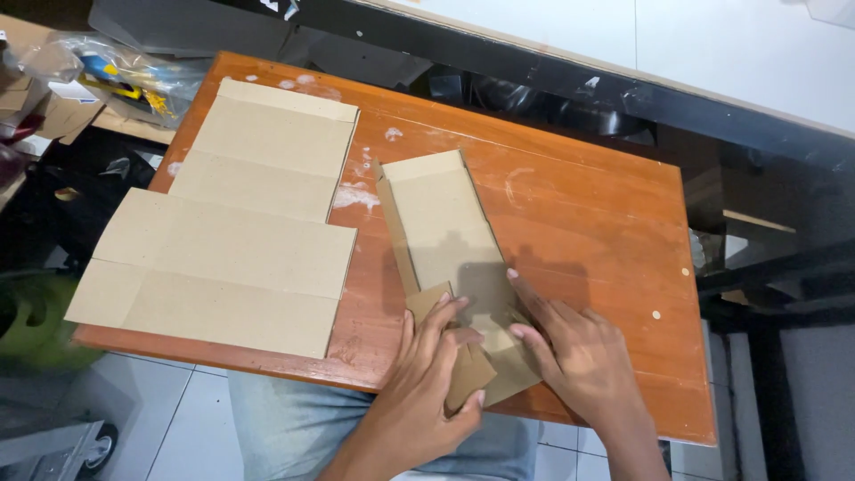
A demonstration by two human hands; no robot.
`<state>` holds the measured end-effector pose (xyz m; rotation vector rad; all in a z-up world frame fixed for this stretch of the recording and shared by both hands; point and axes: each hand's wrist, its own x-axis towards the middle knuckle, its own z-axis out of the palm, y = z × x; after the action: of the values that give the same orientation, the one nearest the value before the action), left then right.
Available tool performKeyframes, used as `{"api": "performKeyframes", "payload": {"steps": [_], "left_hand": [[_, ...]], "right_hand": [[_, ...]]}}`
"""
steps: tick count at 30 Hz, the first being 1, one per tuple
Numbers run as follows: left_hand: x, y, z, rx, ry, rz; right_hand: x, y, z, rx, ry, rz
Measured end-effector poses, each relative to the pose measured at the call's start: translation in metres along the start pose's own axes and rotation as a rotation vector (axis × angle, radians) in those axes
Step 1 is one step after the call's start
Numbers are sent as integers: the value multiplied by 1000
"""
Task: The person folds flat cardboard pieces into small rectangular boxes on a wooden table. They fold the side flaps, tuck the top flap to close the box, and place the finished boxes on a nearby counter. The process is repeated for multiple boxes.
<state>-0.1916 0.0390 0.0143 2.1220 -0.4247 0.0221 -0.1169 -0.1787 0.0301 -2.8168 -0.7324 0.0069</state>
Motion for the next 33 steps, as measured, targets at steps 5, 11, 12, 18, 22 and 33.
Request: {"api": "performKeyframes", "payload": {"steps": [5,11,12,18,22,33], "left_hand": [[8,6,-17,32,-12,-31],[17,-4,-27,89,-66,-123],[17,-4,-27,111,-19,-111],[20,-1,-31,181,-9,-124],[24,4,-45,210,-91,-353],[16,-19,-52,367,91,-276]], "right_hand": [[10,-6,-5,-2,-121,124],[28,-9,-14,157,-117,300],[33,-12,-19,268,-140,303],[58,-19,-26,249,-244,269],[64,-14,-11,209,-270,313],[47,-39,-30,317,-323,547]]}}
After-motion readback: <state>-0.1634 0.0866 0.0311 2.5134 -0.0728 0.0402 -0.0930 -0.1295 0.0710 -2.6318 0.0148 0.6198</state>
